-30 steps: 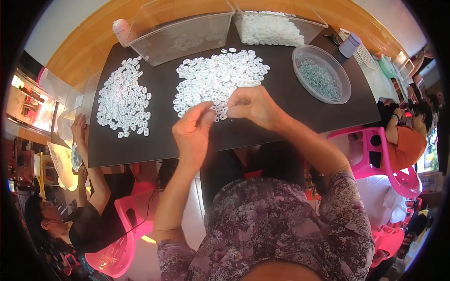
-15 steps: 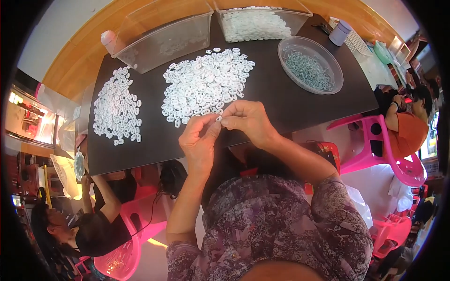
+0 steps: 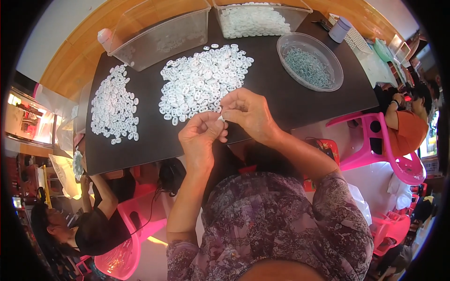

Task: Assembling small white plastic components by inserting tiny blue pieces into them.

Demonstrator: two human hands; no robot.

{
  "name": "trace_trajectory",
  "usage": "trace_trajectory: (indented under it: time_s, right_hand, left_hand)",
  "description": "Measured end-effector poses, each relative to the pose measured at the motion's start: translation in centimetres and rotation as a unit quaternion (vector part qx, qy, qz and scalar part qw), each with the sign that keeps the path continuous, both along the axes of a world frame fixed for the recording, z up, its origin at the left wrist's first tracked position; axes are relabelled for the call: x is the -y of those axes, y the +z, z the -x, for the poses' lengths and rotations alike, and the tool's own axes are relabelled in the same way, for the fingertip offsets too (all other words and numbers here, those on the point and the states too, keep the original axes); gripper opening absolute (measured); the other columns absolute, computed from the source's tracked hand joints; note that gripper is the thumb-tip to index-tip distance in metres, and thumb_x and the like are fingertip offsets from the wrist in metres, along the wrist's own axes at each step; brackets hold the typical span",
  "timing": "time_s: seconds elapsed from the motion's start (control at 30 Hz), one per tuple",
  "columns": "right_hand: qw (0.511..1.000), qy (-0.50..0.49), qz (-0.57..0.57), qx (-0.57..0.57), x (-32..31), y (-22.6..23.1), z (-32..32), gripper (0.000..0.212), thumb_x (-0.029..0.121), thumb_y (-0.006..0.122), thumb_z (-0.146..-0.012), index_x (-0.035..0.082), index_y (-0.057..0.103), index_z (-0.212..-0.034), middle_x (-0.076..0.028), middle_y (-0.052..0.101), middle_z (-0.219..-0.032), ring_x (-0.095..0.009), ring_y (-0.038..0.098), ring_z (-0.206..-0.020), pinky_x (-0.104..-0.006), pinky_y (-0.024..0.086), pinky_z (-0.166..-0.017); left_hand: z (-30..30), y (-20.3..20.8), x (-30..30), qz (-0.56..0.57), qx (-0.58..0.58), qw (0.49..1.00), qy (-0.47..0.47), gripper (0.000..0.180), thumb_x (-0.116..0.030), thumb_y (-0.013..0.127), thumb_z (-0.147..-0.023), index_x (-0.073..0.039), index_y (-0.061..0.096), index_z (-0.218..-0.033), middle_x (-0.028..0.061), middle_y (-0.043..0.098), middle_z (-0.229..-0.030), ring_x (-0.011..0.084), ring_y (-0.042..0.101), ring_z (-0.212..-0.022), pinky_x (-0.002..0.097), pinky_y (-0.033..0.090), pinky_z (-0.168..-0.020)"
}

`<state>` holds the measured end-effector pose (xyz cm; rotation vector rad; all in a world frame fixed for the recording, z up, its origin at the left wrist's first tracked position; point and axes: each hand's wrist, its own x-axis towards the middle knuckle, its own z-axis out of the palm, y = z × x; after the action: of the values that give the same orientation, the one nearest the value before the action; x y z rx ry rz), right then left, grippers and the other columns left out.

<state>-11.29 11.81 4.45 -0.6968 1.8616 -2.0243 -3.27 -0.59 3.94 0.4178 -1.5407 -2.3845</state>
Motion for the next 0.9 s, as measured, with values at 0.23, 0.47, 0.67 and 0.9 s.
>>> trace_trajectory:
  time_s: [0.23, 0.47, 0.67, 0.9]
  right_hand:
    - [0.999, 0.020, -0.013, 0.022, -0.4, 0.3, 0.0, 0.017, -0.002, 0.060, -0.078, -0.003, 0.054, -0.095, -0.007, 0.060, -0.080, -0.011, 0.058, -0.073, -0.0240, 0.049, -0.065]
    - [0.999, 0.030, -0.013, 0.036, -2.8, 1.1, 0.3, 0.008, 0.003, 0.063, -0.080, -0.002, 0.060, -0.085, -0.004, 0.062, -0.077, -0.008, 0.058, -0.071, -0.0221, 0.047, -0.063]
    - [0.936, -0.226, -0.151, -0.223, -9.8, 0.9, 7.0, 0.009, 0.004, 0.063, -0.074, 0.001, 0.064, -0.082, -0.006, 0.063, -0.074, -0.014, 0.058, -0.068, -0.0257, 0.046, -0.063]
    - [0.785, -0.264, -0.403, -0.389, -16.9, 0.7, 13.0, 0.014, 0.009, 0.065, -0.070, 0.006, 0.067, -0.083, -0.012, 0.062, -0.081, -0.030, 0.059, -0.080, -0.0359, 0.046, -0.071]
  left_hand:
    - [-0.3, 0.7, -0.7, 0.087, 0.025, 0.996, 0.007, 0.016, 0.001, 0.063, -0.082, 0.005, 0.061, -0.097, 0.0074, 0.063, -0.075, 0.0107, 0.059, -0.063, 0.0222, 0.049, -0.057]
    - [-0.7, -0.5, -2.0, 0.095, -0.003, 0.996, 0.003, 0.021, -0.002, 0.065, -0.081, 0.006, 0.061, -0.099, 0.0084, 0.062, -0.074, 0.0131, 0.058, -0.061, 0.0239, 0.049, -0.054]
    - [-0.9, -0.9, -2.1, 0.064, -0.007, 0.998, -0.028, 0.012, -0.006, 0.062, -0.084, 0.005, 0.061, -0.090, 0.0126, 0.064, -0.074, 0.0153, 0.059, -0.059, 0.0253, 0.049, -0.053]
    - [0.1, -2.2, -2.5, 0.055, 0.009, 0.996, -0.066, 0.011, -0.005, 0.061, -0.085, 0.004, 0.060, -0.092, 0.0121, 0.064, -0.076, 0.0138, 0.059, -0.060, 0.0240, 0.049, -0.056]
